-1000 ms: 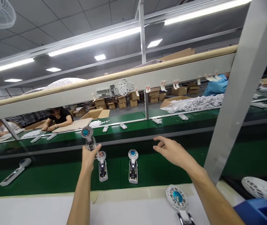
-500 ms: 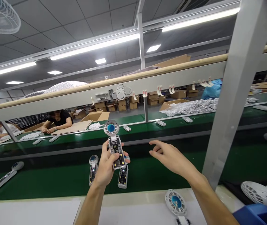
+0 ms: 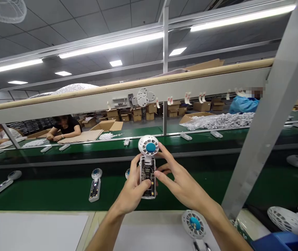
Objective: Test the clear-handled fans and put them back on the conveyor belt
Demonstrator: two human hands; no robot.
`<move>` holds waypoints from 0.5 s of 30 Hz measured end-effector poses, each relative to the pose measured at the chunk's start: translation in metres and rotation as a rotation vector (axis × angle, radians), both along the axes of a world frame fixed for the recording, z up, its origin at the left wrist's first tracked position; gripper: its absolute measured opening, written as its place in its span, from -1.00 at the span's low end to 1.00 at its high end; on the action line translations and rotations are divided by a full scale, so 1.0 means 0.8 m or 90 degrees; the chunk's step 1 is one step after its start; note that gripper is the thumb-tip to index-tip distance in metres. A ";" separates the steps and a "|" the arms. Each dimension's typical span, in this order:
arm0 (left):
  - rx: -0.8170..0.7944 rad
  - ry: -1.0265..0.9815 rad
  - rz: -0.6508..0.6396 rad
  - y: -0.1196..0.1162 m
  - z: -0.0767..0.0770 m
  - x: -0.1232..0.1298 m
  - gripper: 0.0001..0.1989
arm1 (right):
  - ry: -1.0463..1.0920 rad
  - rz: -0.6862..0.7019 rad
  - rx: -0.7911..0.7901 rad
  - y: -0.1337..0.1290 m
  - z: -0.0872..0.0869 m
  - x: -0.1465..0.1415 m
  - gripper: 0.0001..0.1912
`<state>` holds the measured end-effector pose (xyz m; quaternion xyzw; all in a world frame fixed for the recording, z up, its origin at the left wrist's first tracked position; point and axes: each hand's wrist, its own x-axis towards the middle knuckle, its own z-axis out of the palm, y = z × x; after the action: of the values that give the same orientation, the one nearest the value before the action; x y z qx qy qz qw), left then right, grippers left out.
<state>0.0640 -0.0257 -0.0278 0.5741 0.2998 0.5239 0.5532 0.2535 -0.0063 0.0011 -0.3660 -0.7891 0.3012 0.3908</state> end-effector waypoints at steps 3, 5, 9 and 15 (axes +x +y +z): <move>-0.005 -0.022 -0.034 -0.001 -0.001 0.001 -0.28 | -0.001 -0.012 0.015 0.002 -0.001 0.000 -0.27; -0.013 -0.027 -0.040 -0.002 0.000 0.000 -0.28 | -0.004 -0.017 0.015 0.004 -0.001 0.001 -0.26; -0.025 -0.023 -0.047 -0.002 0.001 0.000 -0.27 | -0.002 -0.002 0.003 0.005 0.000 0.002 -0.25; -0.023 -0.028 -0.048 -0.004 0.003 0.000 -0.26 | 0.008 0.004 0.011 0.003 0.002 0.003 -0.25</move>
<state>0.0640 -0.0290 -0.0258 0.5634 0.2753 0.5097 0.5891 0.2562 -0.0039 0.0023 -0.3584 -0.7901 0.2979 0.3982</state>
